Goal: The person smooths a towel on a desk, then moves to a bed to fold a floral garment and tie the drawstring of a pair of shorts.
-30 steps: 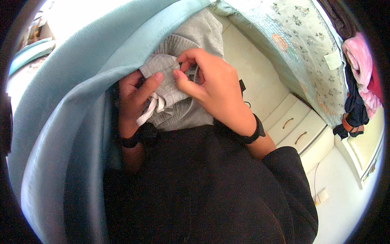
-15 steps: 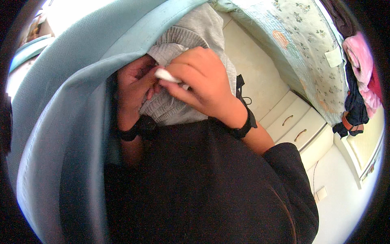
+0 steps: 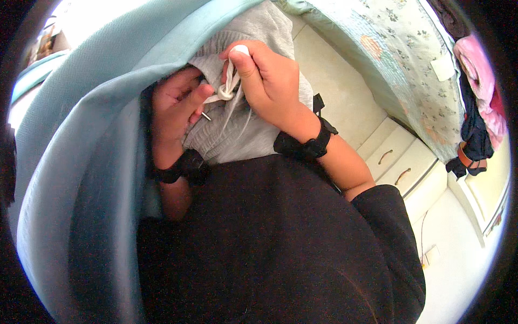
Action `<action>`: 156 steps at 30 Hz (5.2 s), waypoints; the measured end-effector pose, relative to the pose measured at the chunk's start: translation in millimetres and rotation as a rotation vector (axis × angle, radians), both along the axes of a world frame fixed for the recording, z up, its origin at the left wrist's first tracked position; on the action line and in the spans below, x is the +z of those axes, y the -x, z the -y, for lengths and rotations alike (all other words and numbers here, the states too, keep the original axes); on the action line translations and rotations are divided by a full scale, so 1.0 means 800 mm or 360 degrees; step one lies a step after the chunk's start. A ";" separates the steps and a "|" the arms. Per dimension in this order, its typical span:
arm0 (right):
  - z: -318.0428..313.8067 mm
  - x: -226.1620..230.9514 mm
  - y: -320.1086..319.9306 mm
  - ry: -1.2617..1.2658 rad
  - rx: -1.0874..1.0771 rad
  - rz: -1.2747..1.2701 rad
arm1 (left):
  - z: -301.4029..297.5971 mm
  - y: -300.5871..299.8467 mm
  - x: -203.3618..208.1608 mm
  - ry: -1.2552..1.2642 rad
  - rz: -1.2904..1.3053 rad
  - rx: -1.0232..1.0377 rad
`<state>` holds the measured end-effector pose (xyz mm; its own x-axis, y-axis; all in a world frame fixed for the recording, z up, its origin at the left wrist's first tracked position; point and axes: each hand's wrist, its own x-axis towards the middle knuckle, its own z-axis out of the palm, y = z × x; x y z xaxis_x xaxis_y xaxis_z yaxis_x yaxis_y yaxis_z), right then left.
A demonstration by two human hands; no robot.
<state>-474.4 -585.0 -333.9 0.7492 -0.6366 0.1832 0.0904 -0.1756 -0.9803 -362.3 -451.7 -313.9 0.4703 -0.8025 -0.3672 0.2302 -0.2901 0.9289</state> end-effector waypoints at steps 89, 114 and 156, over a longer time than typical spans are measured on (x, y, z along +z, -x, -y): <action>0.054 0.105 0.051 0.0875 0.0700 -0.0331 | -0.017 0.029 0.061 0.0172 0.0477 -0.0058; 0.017 0.023 0.028 -0.1199 0.0242 0.0333 | -0.001 0.042 0.043 -0.0363 0.0906 -0.0403; 0.035 0.041 0.041 -0.1185 0.0139 0.0754 | -0.023 0.020 0.038 -0.0223 0.1016 -0.0209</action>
<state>-506.9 -612.9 -301.2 0.7512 -0.6584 0.0473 0.4990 0.5194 -0.6938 -378.2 -433.3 -283.8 0.5314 -0.8330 -0.1541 -0.3982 -0.4062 0.8225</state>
